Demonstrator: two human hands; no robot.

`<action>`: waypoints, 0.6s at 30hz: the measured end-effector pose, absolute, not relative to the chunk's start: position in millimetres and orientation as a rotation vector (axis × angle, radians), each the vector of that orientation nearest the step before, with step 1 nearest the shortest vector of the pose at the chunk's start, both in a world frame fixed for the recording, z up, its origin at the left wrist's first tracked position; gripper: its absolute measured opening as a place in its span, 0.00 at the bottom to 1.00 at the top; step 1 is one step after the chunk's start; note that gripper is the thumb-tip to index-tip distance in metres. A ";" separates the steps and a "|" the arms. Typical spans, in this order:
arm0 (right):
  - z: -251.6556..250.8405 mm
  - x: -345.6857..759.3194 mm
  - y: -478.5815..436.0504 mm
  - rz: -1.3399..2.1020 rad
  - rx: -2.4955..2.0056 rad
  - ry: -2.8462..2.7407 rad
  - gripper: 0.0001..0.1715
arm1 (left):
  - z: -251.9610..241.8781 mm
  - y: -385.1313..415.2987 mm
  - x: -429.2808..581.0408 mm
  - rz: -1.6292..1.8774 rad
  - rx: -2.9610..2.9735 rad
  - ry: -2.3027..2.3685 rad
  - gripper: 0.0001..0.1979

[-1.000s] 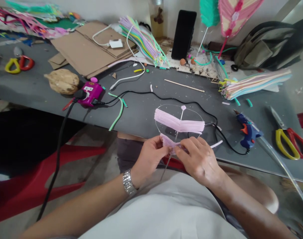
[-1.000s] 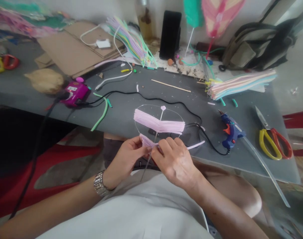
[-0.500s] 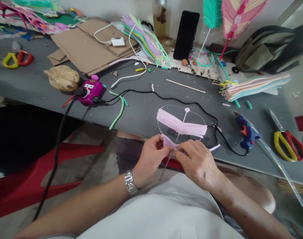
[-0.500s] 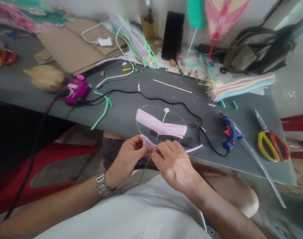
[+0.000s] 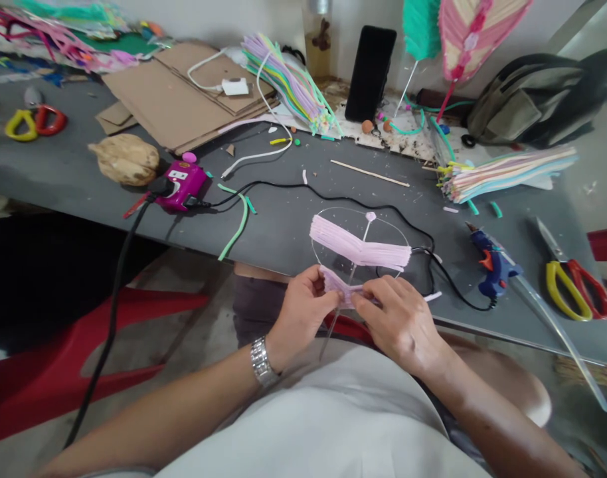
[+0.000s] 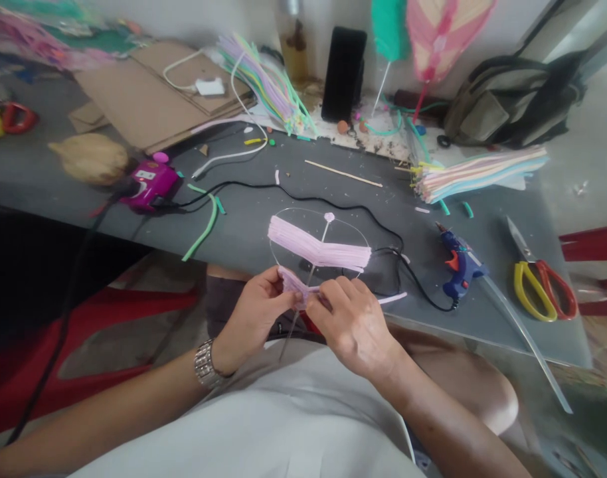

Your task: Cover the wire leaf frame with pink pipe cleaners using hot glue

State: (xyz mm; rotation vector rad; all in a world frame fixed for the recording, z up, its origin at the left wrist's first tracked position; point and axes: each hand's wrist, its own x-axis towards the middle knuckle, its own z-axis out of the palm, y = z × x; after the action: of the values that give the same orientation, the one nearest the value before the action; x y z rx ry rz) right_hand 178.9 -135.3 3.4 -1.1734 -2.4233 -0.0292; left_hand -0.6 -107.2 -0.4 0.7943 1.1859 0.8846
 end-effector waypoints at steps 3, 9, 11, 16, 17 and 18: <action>4.1 179.9 -133.4 -0.047 -1.193 -2.439 0.12 | 0.6 -106.9 -1.3 0.886 0.778 1.169 0.08; 7.4 177.7 -129.3 -0.072 -1.160 -2.486 0.12 | 0.1 -105.4 -2.7 0.912 0.802 1.173 0.07; 8.3 177.4 -128.9 -0.047 -1.134 -2.493 0.12 | -0.5 -104.9 -2.9 0.915 0.810 1.175 0.07; 9.4 176.9 -128.6 0.027 -1.155 -2.465 0.14 | -1.3 -104.6 -2.5 0.921 0.810 1.180 0.08; 9.4 176.5 -128.7 0.031 -1.160 -2.460 0.14 | -1.7 -104.7 -2.5 0.922 0.809 1.179 0.08; 9.3 176.1 -128.7 0.028 -1.161 -2.462 0.14 | -2.2 -104.7 -2.7 0.923 0.810 1.177 0.08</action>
State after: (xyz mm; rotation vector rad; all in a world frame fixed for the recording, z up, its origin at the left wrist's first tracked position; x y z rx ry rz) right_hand 176.1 -128.7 9.3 -1.1612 -2.4617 0.0277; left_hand -2.7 -104.7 -2.2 0.8099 1.1770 0.9231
